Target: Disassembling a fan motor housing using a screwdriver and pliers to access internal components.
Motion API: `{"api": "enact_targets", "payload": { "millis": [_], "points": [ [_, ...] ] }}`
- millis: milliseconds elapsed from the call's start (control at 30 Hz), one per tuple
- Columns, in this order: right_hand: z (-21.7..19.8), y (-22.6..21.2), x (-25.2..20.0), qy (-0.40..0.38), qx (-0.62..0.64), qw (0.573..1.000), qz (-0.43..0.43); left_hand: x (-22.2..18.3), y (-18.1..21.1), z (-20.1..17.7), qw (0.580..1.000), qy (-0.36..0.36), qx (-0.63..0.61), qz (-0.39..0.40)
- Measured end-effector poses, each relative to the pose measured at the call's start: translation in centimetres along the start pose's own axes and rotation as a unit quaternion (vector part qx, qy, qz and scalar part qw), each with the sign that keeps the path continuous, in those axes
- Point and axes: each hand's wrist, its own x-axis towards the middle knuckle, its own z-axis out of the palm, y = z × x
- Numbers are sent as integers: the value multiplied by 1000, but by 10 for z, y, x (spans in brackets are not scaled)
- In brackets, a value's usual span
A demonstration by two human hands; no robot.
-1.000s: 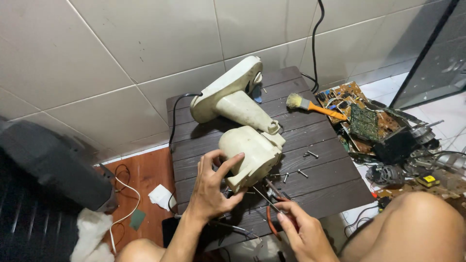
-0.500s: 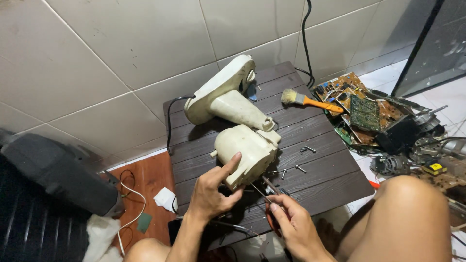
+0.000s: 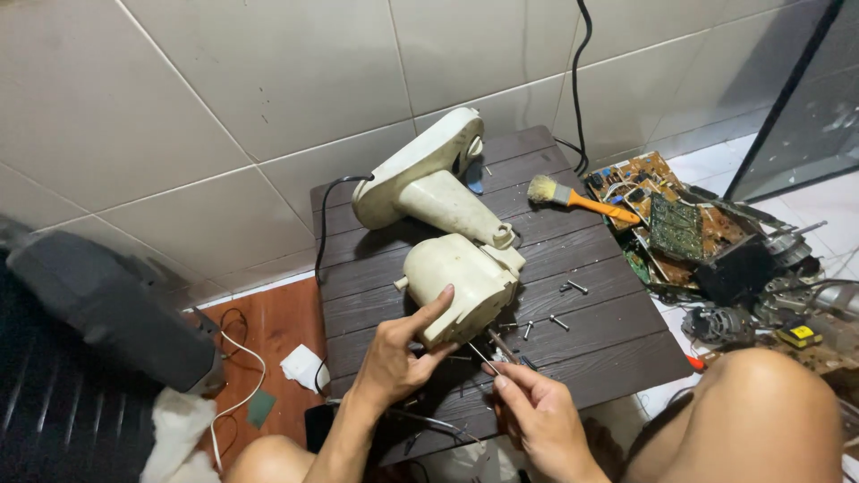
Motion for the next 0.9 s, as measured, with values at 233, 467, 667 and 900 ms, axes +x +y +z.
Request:
{"api": "enact_targets", "payload": {
  "millis": [233, 467, 667, 900],
  "points": [
    [-5, -21, 9, 41, -452, 823, -342, 15, -10, -1, 999, 9, -45, -24],
    [-4, -38, 27, 22, -499, 838, -220, 26, -11, 0, 996, 34, -58, -62],
    [19, -83, 22, -53, 18, 992, 114, 32, -15, 0, 999, 21, -28, -5],
    [48, -80, 30, -44, -84, 991, 93, 43, -23, -7, 998, 22, -54, -35]
  ]
}}
